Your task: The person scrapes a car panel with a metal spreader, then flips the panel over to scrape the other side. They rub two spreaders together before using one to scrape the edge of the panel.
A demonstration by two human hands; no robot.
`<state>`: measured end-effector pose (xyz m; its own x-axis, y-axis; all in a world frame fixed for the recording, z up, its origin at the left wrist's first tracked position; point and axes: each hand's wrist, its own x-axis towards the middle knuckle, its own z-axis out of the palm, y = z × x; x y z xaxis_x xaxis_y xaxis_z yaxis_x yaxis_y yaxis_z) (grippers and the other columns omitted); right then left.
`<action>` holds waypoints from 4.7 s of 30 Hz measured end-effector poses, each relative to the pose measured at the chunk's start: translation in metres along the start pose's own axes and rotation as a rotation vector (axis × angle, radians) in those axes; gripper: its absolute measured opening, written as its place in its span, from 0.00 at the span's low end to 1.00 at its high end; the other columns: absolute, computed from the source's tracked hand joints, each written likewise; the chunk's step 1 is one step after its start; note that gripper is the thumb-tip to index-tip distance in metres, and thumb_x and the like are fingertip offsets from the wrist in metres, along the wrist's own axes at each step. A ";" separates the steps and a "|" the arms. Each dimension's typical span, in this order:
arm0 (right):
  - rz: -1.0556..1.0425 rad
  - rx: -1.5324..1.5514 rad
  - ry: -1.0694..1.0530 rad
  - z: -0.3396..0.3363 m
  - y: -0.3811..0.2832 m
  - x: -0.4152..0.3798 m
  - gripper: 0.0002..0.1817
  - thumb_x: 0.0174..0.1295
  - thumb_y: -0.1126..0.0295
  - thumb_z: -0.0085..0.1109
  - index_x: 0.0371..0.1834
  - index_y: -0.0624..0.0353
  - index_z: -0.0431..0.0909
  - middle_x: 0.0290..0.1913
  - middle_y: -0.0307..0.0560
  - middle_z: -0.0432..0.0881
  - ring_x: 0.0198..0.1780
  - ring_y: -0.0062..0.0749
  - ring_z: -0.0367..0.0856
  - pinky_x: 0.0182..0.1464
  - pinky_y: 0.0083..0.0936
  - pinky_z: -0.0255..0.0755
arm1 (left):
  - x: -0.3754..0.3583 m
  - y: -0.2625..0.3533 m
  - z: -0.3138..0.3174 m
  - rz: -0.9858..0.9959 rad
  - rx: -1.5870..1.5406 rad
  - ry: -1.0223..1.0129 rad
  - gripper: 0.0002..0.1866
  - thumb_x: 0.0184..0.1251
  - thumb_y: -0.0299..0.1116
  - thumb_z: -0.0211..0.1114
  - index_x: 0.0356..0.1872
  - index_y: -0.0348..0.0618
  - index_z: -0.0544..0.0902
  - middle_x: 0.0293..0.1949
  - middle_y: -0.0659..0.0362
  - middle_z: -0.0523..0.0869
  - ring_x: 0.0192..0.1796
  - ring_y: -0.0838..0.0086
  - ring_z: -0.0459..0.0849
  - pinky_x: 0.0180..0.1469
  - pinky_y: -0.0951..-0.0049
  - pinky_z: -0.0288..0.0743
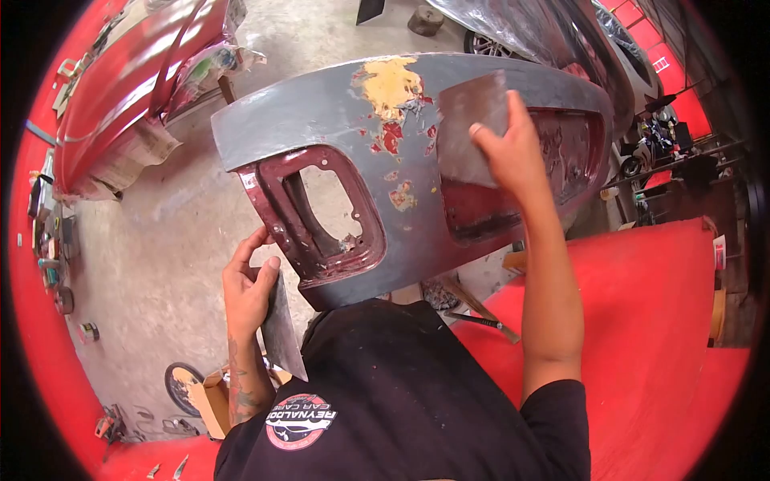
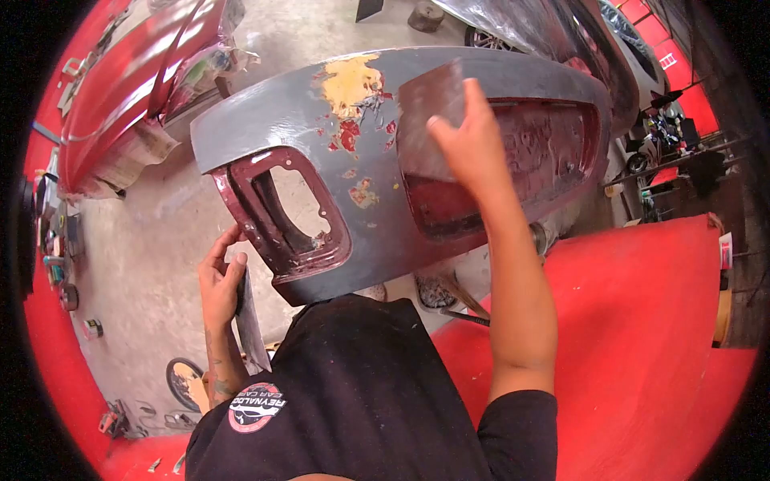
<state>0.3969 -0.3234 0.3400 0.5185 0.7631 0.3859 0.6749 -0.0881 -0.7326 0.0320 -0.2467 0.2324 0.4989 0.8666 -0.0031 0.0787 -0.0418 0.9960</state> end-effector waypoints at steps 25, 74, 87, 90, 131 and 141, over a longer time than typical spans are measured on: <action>0.060 -0.035 -0.069 -0.009 -0.011 -0.035 0.20 0.56 0.72 0.60 0.52 0.62 0.69 0.38 0.52 0.82 0.39 0.37 0.82 0.46 0.30 0.73 | 0.001 -0.002 -0.001 0.016 -0.028 -0.022 0.26 0.67 0.29 0.63 0.65 0.29 0.71 0.57 0.54 0.78 0.49 0.76 0.81 0.48 0.77 0.76; 0.040 -0.003 0.037 0.034 -0.004 0.027 0.23 0.51 0.71 0.57 0.51 0.65 0.68 0.38 0.63 0.78 0.41 0.49 0.81 0.46 0.38 0.73 | 0.004 0.007 -0.006 -0.065 -0.084 -0.076 0.27 0.65 0.29 0.64 0.64 0.29 0.70 0.55 0.57 0.78 0.36 0.85 0.77 0.37 0.83 0.70; 0.059 0.046 0.022 0.009 -0.014 -0.004 0.25 0.53 0.72 0.58 0.56 0.64 0.68 0.47 0.60 0.80 0.50 0.49 0.81 0.55 0.35 0.72 | 0.002 0.005 -0.002 -0.043 -0.089 -0.031 0.26 0.66 0.27 0.63 0.64 0.29 0.71 0.54 0.58 0.78 0.37 0.86 0.77 0.36 0.83 0.71; 0.235 0.132 -0.013 0.006 -0.020 -0.036 0.24 0.54 0.74 0.58 0.56 0.64 0.68 0.47 0.58 0.80 0.52 0.45 0.81 0.56 0.34 0.71 | 0.002 0.006 -0.002 -0.054 -0.093 -0.042 0.25 0.65 0.26 0.63 0.63 0.29 0.72 0.54 0.58 0.78 0.38 0.85 0.77 0.37 0.83 0.72; 0.130 0.065 0.104 0.036 -0.028 -0.032 0.22 0.53 0.80 0.56 0.55 0.65 0.69 0.46 0.49 0.79 0.49 0.32 0.79 0.55 0.30 0.71 | 0.002 0.006 -0.009 -0.023 -0.072 -0.100 0.28 0.64 0.27 0.64 0.65 0.29 0.70 0.57 0.55 0.78 0.43 0.81 0.79 0.41 0.81 0.73; 0.082 -0.062 0.080 0.044 -0.038 -0.043 0.22 0.57 0.74 0.54 0.56 0.63 0.65 0.47 0.68 0.80 0.53 0.65 0.78 0.52 0.45 0.73 | 0.004 0.005 -0.009 -0.047 -0.125 -0.120 0.29 0.64 0.28 0.64 0.65 0.28 0.69 0.57 0.56 0.77 0.36 0.85 0.76 0.36 0.82 0.71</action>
<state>0.3254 -0.3250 0.3268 0.6118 0.6986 0.3709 0.6584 -0.1899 -0.7283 0.0261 -0.2389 0.2382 0.5970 0.8005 -0.0533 0.0003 0.0662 0.9978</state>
